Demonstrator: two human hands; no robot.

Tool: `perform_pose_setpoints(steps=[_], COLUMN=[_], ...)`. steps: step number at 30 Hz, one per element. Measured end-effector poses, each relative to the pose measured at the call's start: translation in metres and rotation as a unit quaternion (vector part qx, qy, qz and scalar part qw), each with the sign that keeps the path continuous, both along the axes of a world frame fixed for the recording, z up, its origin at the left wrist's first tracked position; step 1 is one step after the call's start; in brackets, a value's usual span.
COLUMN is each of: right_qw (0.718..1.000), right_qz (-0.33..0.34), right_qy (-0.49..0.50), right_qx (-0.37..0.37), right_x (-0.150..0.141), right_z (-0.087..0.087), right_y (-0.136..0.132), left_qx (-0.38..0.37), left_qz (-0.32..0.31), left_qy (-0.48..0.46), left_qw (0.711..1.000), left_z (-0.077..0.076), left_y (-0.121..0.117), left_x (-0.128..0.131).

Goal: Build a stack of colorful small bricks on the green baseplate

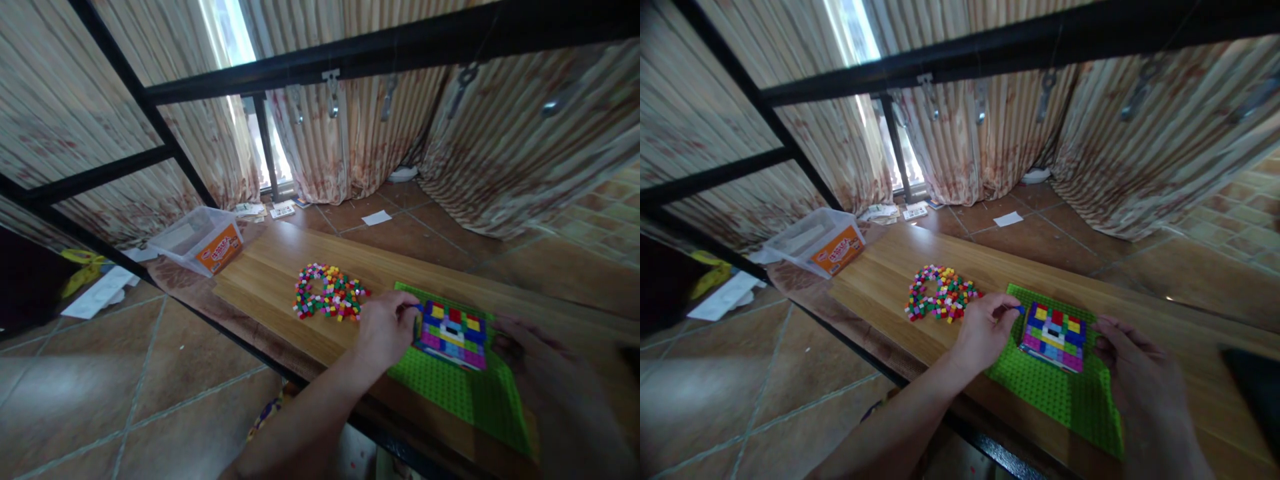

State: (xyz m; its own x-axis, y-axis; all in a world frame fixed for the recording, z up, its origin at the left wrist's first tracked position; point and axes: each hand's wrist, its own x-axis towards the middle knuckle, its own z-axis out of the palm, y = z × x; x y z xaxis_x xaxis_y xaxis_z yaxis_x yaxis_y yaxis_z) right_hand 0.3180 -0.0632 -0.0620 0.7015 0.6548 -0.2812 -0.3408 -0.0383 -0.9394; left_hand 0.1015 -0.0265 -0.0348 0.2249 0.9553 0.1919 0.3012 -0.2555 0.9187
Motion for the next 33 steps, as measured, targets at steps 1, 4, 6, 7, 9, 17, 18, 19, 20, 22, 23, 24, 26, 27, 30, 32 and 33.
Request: perform_pose_setpoints(steps=[1,4,6,7,9,17,18,19,20,22,23,24,26,27,30,32,33], right_qw=[1.000,0.999,1.000,1.000,0.999,0.999,0.999,0.999,0.999,0.999,0.999,0.999,0.999,0.999,0.999,0.999,0.999], right_qz=[0.004,0.022,0.025,0.022,0.028,0.038,0.040,0.041,0.041,0.039,0.038,0.038,0.036,0.035,0.031,0.031,0.030], right_qy=[-0.007,-0.024,-0.012,-0.010,-0.008,-0.001,0.000,-0.001,-0.003,-0.005,-0.005,-0.004,-0.001,0.001,0.005,0.007,0.006], right_qx=[0.002,0.004,0.002,0.003,0.015,0.031,0.031,0.031,0.031,0.032,0.031,0.030,0.027,0.025,0.017,0.014,0.013], right_x=[0.000,-0.003,-0.006,-0.007,-0.010,-0.017,-0.017,-0.017,-0.017,-0.017,-0.017,-0.018,-0.019,-0.020,-0.024,-0.026,-0.027], right_z=[0.000,0.002,0.005,0.007,0.010,0.015,0.016,0.016,0.016,0.017,0.017,0.017,0.018,0.018,0.020,0.021,0.021], right_y=[-0.001,-0.002,-0.002,-0.002,-0.001,0.000,0.000,0.000,0.000,-0.001,-0.001,-0.001,-0.001,0.000,0.001,0.001,0.002], left_qx=[0.007,0.024,0.030,0.033,0.041,0.106,0.112,0.117,0.122,0.129,0.130,0.129,0.122,0.117,0.091,0.062,0.044], left_qz=[-0.004,-0.011,-0.011,-0.015,-0.024,-0.053,-0.054,-0.056,-0.057,-0.055,-0.053,-0.052,-0.048,-0.048,-0.046,-0.042,-0.040], left_qy=[0.012,0.040,0.052,0.059,0.063,0.033,0.030,0.028,0.028,0.035,0.040,0.044,0.048,0.045,0.021,-0.003,-0.018], left_qw=[1.000,0.999,0.998,0.998,0.997,0.992,0.992,0.991,0.991,0.990,0.989,0.989,0.990,0.991,0.995,0.997,0.998], left_z=[0.000,-0.002,-0.003,-0.003,-0.004,-0.005,-0.004,-0.004,-0.004,-0.005,-0.006,-0.006,-0.007,-0.008,-0.008,-0.008,-0.008], left_y=[0.001,0.004,0.006,0.006,0.007,0.007,0.006,0.006,0.007,0.008,0.008,0.009,0.010,0.010,0.010,0.010,0.011], left_x=[-0.001,-0.003,-0.003,-0.003,-0.002,0.010,0.011,0.013,0.014,0.016,0.017,0.017,0.018,0.019,0.021,0.022,0.023])
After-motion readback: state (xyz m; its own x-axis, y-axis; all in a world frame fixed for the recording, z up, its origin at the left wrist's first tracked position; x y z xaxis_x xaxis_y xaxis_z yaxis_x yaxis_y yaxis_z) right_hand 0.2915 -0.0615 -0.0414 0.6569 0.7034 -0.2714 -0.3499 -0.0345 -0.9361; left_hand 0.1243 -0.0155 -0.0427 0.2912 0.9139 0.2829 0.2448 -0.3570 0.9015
